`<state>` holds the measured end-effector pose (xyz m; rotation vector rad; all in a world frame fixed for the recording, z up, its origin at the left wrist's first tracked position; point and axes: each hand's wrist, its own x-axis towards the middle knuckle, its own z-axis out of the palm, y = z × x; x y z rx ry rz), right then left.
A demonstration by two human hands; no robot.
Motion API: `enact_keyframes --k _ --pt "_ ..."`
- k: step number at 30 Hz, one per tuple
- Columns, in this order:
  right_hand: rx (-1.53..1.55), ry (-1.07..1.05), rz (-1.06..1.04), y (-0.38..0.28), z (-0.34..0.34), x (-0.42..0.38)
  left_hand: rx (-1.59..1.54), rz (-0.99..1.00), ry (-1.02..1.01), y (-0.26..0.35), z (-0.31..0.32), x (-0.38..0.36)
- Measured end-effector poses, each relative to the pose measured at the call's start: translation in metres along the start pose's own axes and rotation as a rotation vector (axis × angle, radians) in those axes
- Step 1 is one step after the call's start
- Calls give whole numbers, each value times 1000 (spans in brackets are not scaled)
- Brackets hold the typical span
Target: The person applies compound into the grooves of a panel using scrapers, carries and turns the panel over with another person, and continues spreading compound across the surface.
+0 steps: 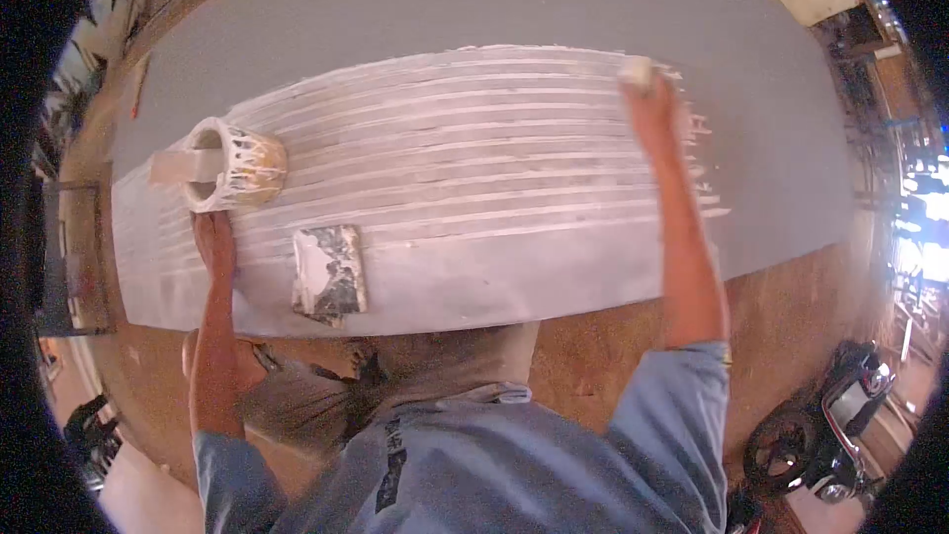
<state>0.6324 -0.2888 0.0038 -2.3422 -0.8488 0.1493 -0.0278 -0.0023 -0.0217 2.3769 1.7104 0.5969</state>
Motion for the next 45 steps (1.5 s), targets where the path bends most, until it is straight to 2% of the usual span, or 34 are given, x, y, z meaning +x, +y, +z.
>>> enact_keyframes --k 1,3,4,5,7,10,12,15,18,20,22,24,28,30,31,33,34,35,36,37,39,40,41,45 --pt "186 -143 -10 -33 29 -15 -12 35 3 3 0 0" --pt "156 -152 -151 -129 72 -55 -34 35 -12 10 -1 1" --pt "114 -173 -268 -203 96 -75 -54 32 -17 8 -6 2" --pt "132 -196 -279 -233 108 -81 -110 -20 -4 13 -7 1" --pt "152 -222 -290 -261 133 -86 -105 1 19 9 -9 0" --pt "57 -213 -360 -265 148 -81 -104 45 31 7 -3 -1" --pt "-91 -197 -402 -259 139 -76 -93 55 18 1 -1 -3" --pt "-150 -124 -420 -215 117 -54 -8 0 -11 -19 4 2" --pt "-272 -108 -381 -164 75 -34 -114 -38 5 4 -3 -1" --pt "-259 14 -422 -105 55 -12 -3 -54 33 -24 7 3" --pt "-200 44 -274 -27 31 16 -73 -34 8 -24 6 3" --pt "-419 -34 -107 -6 -19 29 -28 -28 0 -6 1 0" --pt "-553 70 -110 13 -57 33 -38 -19 14 -10 5 4" --pt "-670 14 -68 11 -68 43 -4 -21 50 -23 8 0" --pt "-661 14 -93 9 -56 46 10 2 38 -27 10 -1" --pt "-284 149 13 11 -19 40 32 29 -11 -17 7 -3" --pt "-142 160 -87 5 15 29 40 16 -12 -23 8 -3" --pt "2 177 -184 -18 51 14 96 34 -19 -29 13 -3" --pt "46 68 -202 -66 68 -6 151 55 -26 -35 16 -1" --pt "89 -42 -221 -124 77 -28 21 19 -10 -21 9 -1" --pt "21 -200 -242 -213 91 -53 4 -3 -9 1 1 -1" --pt "38 -197 -294 -234 111 -58 -16 -19 -15 3 -3 -1" --pt "53 -193 -343 -251 128 -62 8 45 5 -13 4 -1" --pt "49 -184 -411 -288 168 -71 -40 28 43 7 -4 -1"
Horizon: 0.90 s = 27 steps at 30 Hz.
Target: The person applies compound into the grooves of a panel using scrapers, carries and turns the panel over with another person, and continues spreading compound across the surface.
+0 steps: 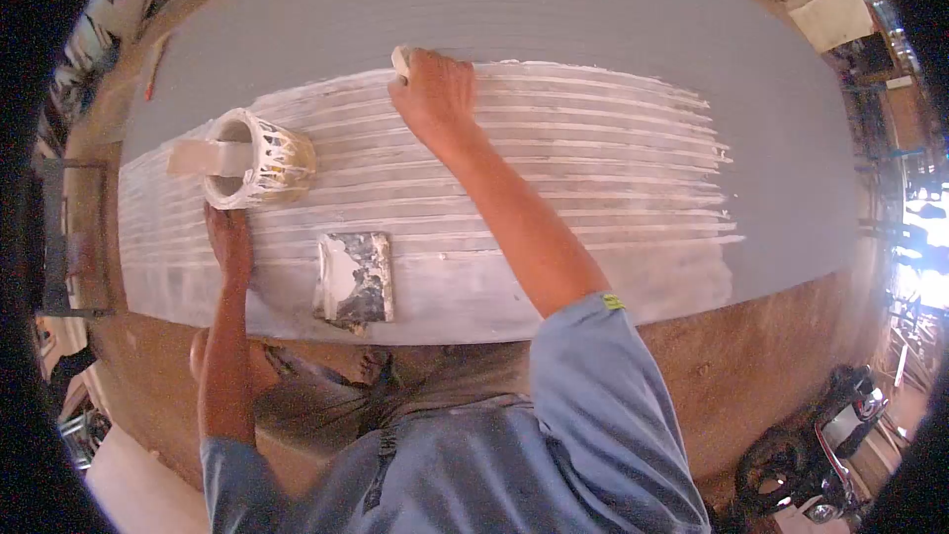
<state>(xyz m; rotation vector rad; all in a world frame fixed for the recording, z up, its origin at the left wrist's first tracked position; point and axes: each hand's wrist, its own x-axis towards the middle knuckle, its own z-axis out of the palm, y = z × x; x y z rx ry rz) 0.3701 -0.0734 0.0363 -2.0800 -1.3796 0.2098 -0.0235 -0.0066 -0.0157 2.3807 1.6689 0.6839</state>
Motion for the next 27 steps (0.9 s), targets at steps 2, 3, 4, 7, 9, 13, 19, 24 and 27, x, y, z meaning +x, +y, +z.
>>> enact_keyframes --k 2,3,4,7,9,13,19,24,27 --pt "-126 16 -27 7 3 1 -109 -157 -30 7 -1 -1" --pt "-131 12 -16 18 0 3 -112 -155 -41 5 0 -1" --pt "-160 -26 20 31 -7 4 -69 -111 -52 -3 -1 0" --pt "-248 -1 9 76 -42 0 -38 -27 -29 -17 3 -2" --pt "-348 27 -13 104 -75 -5 -7 -79 -56 -23 6 1" --pt "-420 12 98 191 -135 -14 9 -108 -64 -19 2 -1" --pt "-598 66 296 280 -223 -37 22 -36 -50 -30 10 -1" --pt "-595 180 419 364 -256 -45 -60 -108 -11 -13 4 -3" --pt "-738 373 334 352 -229 -50 26 -21 -10 -23 11 -1"
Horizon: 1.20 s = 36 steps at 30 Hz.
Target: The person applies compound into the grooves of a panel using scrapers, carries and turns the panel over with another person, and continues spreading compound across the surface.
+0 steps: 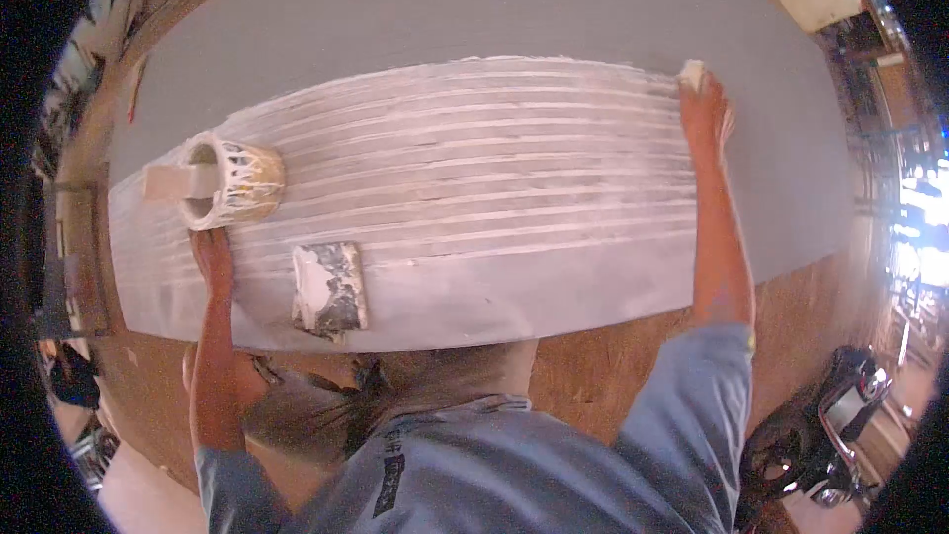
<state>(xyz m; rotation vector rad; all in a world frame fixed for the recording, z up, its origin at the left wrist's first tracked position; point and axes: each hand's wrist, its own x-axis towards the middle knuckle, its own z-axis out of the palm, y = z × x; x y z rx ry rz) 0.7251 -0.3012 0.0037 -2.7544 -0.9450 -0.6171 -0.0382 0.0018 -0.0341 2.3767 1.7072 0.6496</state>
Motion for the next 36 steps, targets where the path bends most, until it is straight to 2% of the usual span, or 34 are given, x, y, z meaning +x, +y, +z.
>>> enact_keyframes --k 2,4,5,8,11,13,16,18,19,25,29,32,36 --pt "579 -238 115 -100 -42 -40 24 4 -49 0 -4 1" --pt "735 -335 -115 -169 -23 -59 65 13 -10 10 -4 2" --pt "632 -341 -111 -220 -43 -73 6 -40 -26 16 -6 3" --pt "740 -423 -252 -323 -74 -86 -75 29 9 26 -13 2" --pt "718 -387 -321 -382 -72 -93 -54 -1 12 31 -15 1" --pt "708 -356 -341 -397 -69 -94 -68 11 18 25 -14 0" --pt "637 -349 -321 -391 -68 -87 22 122 -17 16 -11 0" --pt "549 -339 -351 -376 -67 -82 -89 -30 -65 18 -13 1" --pt "543 -341 -338 -365 -63 -78 30 -13 -56 9 -9 1" --pt "383 -188 -375 -280 -46 -49 -56 -55 -34 6 -8 -2" --pt "385 -249 -288 -194 -38 -20 -35 -42 -83 -9 -7 -3" --pt "228 -293 -216 -137 -39 -4 34 -70 -61 -6 -7 -1" --pt "212 -288 -209 -94 -34 7 -101 -59 -58 -14 -3 4"
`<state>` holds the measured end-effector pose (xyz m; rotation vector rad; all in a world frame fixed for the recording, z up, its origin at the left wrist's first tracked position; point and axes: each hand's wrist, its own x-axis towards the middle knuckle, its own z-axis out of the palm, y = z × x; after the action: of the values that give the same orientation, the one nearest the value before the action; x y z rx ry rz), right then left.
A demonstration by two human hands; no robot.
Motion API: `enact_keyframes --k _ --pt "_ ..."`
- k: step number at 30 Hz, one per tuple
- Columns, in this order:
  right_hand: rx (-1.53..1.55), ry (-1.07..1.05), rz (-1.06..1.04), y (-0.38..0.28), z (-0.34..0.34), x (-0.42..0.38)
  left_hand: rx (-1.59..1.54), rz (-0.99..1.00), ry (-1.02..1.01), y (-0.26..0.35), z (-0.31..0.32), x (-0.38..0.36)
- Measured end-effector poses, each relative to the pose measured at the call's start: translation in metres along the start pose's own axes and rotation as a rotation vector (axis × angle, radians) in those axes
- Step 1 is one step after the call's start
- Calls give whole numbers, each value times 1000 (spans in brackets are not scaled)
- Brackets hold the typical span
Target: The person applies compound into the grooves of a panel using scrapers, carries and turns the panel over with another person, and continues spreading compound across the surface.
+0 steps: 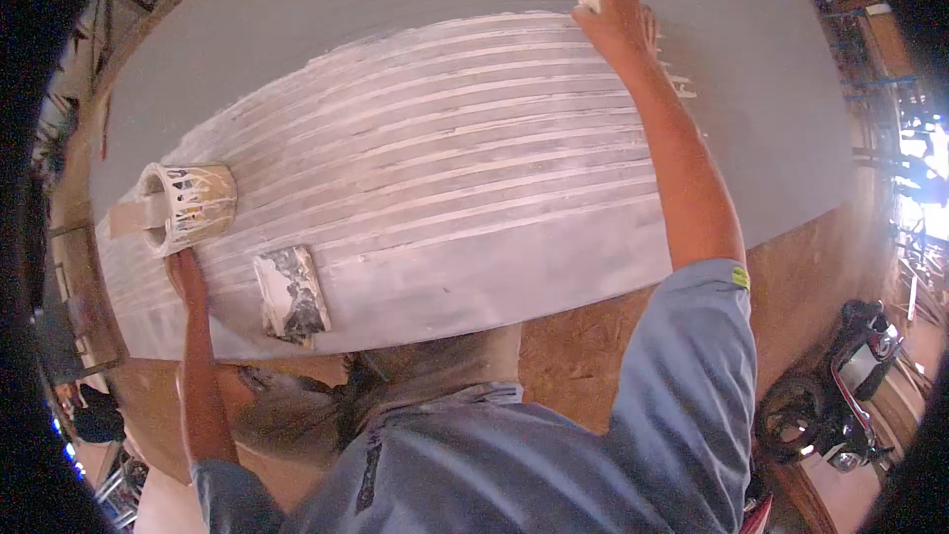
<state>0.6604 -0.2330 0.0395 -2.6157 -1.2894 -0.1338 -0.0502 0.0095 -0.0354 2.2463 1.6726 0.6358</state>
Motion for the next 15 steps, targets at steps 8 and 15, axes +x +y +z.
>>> enact_keyframes --k 8,15 --pt "-265 48 107 62 -8 6 198 56 4 -22 6 -3" --pt "888 -62 144 -199 -13 -71 -102 -5 91 57 -10 -6"
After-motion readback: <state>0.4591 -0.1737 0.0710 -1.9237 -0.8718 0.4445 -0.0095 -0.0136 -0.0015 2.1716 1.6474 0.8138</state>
